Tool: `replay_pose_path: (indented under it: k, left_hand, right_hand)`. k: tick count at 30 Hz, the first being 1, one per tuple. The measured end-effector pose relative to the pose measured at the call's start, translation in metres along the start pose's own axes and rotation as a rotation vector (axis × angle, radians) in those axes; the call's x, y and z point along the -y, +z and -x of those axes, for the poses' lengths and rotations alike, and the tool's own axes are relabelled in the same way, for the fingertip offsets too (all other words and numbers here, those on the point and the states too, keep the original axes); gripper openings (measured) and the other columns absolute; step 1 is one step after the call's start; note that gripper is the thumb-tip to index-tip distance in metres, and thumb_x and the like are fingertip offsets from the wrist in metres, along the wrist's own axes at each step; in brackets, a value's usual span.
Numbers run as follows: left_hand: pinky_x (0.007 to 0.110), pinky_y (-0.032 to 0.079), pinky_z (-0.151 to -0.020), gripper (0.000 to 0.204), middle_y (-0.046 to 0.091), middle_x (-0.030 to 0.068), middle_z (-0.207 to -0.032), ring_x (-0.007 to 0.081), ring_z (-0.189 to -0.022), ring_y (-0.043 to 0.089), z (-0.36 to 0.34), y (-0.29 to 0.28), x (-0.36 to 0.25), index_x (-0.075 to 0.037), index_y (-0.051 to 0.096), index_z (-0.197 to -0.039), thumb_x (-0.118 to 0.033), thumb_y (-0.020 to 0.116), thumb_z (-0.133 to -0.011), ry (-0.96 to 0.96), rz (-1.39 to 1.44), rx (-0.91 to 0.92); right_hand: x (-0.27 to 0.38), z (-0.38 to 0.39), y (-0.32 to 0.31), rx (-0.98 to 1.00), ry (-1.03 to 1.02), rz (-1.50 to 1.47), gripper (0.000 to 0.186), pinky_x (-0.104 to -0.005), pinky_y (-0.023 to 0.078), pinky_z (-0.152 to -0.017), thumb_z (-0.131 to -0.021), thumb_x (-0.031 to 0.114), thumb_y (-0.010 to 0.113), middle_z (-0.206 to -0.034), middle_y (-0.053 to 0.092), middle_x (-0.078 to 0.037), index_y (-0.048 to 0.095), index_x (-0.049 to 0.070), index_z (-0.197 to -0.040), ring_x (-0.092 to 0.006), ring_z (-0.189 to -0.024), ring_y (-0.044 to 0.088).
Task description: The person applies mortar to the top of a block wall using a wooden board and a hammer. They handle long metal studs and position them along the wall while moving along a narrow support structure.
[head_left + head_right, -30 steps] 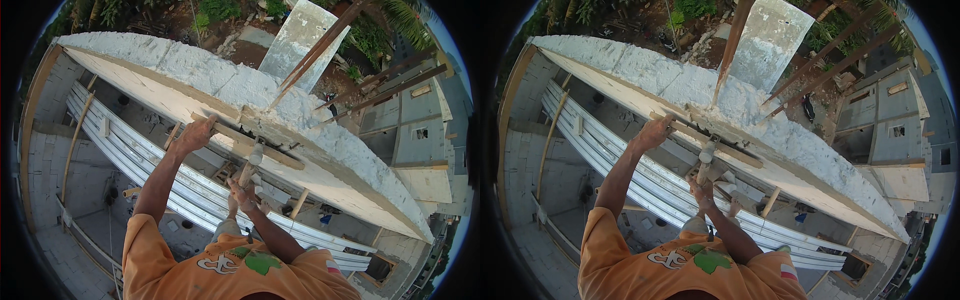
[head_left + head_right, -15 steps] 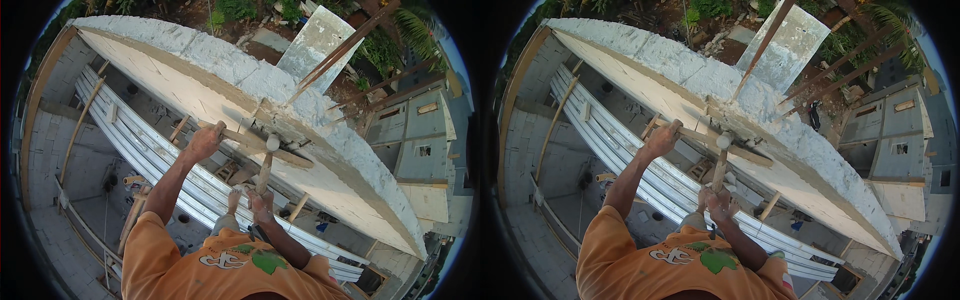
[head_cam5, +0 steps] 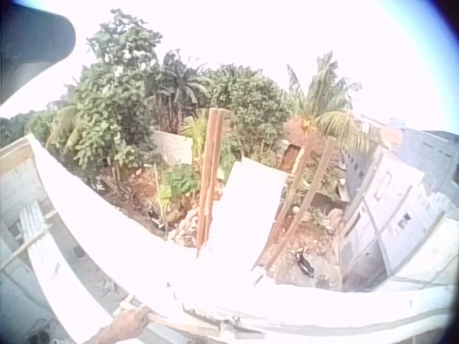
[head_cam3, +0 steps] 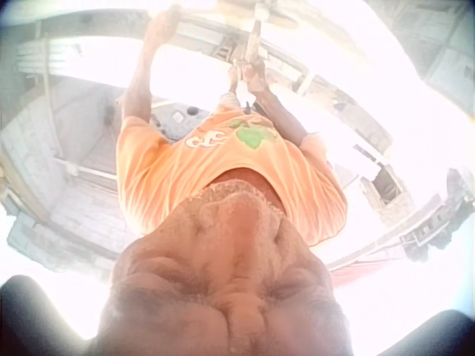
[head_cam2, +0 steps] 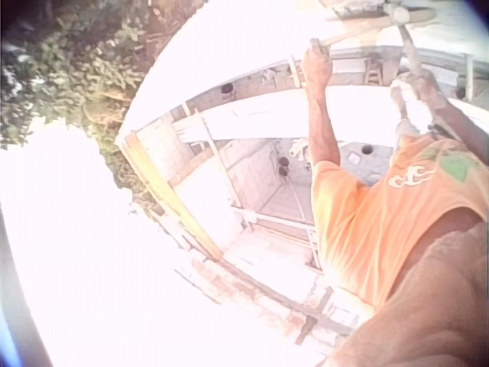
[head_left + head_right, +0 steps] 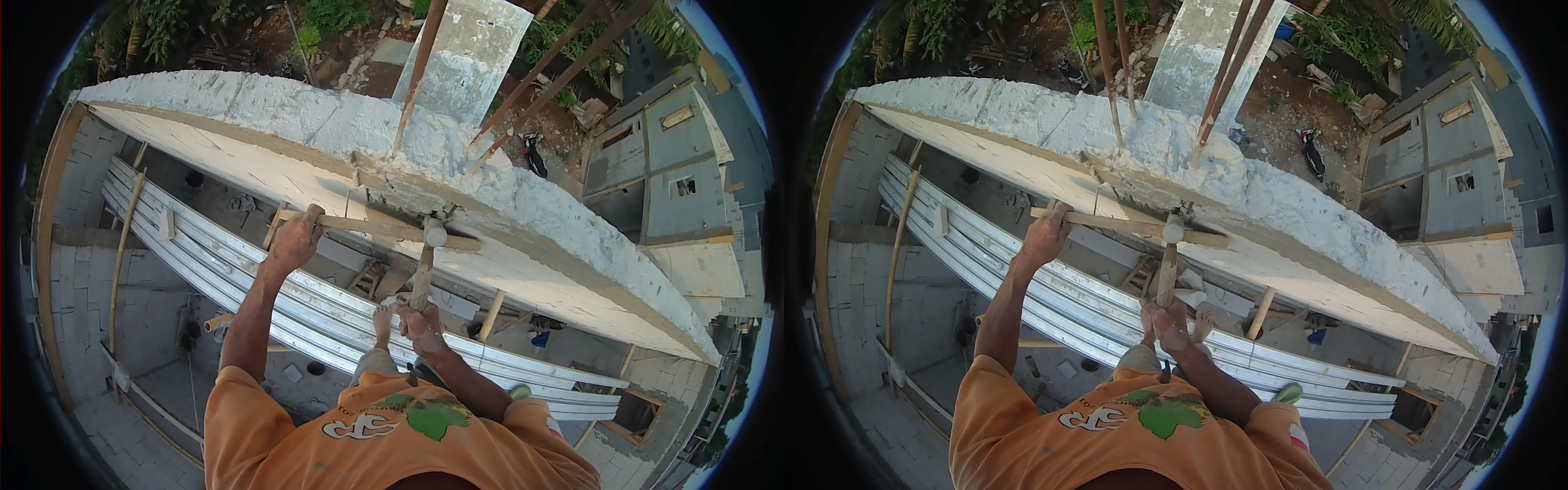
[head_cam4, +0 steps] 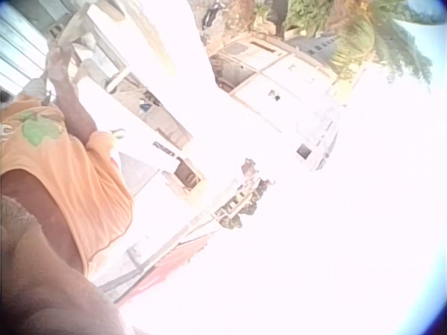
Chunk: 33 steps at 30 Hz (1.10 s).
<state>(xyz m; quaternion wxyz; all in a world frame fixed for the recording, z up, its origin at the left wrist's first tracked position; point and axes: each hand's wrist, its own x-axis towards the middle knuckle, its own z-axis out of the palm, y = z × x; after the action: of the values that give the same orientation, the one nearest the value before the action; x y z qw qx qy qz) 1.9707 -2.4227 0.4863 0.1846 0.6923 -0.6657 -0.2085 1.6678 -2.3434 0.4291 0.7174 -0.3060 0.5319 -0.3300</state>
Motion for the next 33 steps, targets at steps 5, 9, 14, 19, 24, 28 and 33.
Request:
replay_pose_path:
  k: [5,9,14,19,24,28,33]
  left_hand:
    - [0.054,0.049,-0.067,0.028,0.065,0.0252,-0.081,0.0455,-0.079,0.063,0.018,-0.006,-0.014,-0.006,0.048,-0.114,-0.013,0.059,-0.09,-0.001,-0.041,-0.023]
    - [0.052,0.051,-0.064,0.031,0.065,0.023,-0.077,0.044,-0.076,0.064,0.049,-0.001,-0.031,-0.005,0.047,-0.114,-0.01,0.062,-0.088,-0.001,-0.082,-0.034]
    - [0.051,0.052,-0.062,0.033,0.065,0.0224,-0.077,0.0433,-0.075,0.065,0.053,0.008,-0.039,-0.007,0.046,-0.115,-0.007,0.062,-0.086,-0.181,-0.142,-0.043]
    - [0.05,0.052,-0.064,0.031,0.066,0.0223,-0.079,0.0433,-0.077,0.065,0.048,0.009,-0.035,-0.007,0.047,-0.114,-0.008,0.062,-0.087,-0.132,-0.077,-0.045]
    - [0.049,0.053,-0.065,0.03,0.066,0.0223,-0.081,0.0424,-0.08,0.065,0.049,0.007,-0.031,-0.006,0.048,-0.113,-0.009,0.063,-0.087,-0.167,-0.106,-0.049]
    - [0.048,0.053,-0.065,0.03,0.066,0.0205,-0.079,0.041,-0.078,0.066,0.044,0.004,-0.03,-0.005,0.048,-0.113,-0.009,0.063,-0.087,-0.074,-0.108,-0.071]
    - [0.048,0.054,-0.063,0.029,0.066,0.0203,-0.075,0.0411,-0.074,0.066,0.046,-0.001,-0.04,-0.006,0.05,-0.112,-0.008,0.063,-0.087,-0.096,-0.139,-0.06]
  right_hand:
    - [0.039,0.024,0.009,-0.013,0.143,-0.025,0.012,-0.0276,0.038,-0.039,-0.082,0.011,0.068,-0.058,0.05,-0.001,0.061,0.001,-0.081,-0.0118,-0.042,0.048]
    - [0.067,0.044,-0.004,0.085,0.218,0.011,0.015,-0.0294,0.042,-0.043,-0.084,0.011,0.067,-0.058,0.05,-0.002,0.059,0.0,-0.078,-0.0144,-0.041,0.05]
    - [0.057,0.037,-0.024,0.044,0.132,0.215,0.018,-0.0327,0.042,-0.046,-0.083,0.015,0.066,-0.062,0.055,-0.004,0.061,-0.002,-0.081,-0.0149,-0.048,0.053]
    - [0.021,0.017,-0.067,-0.035,-0.518,0.822,0.023,-0.0351,0.04,-0.053,-0.083,0.018,0.067,-0.064,0.055,-0.001,0.061,-0.004,-0.086,-0.0127,-0.059,0.053]
    - [0.008,0.017,-0.072,0.09,-0.314,0.485,0.02,-0.0312,0.037,-0.049,-0.084,0.018,0.066,-0.062,0.053,0.002,0.061,0.0,-0.083,-0.0081,-0.056,0.05]
    - [0.025,0.027,-0.061,0.182,-0.104,0.077,0.022,-0.0265,0.032,-0.04,-0.086,0.021,0.067,-0.054,0.05,0.003,0.061,0.004,-0.072,-0.0063,-0.044,0.045]
    - [0.071,0.046,-0.039,0.072,0.025,0.194,0.029,-0.026,0.032,-0.038,-0.086,0.022,0.067,-0.052,0.049,0.003,0.057,0.006,-0.065,-0.0065,-0.042,0.042]
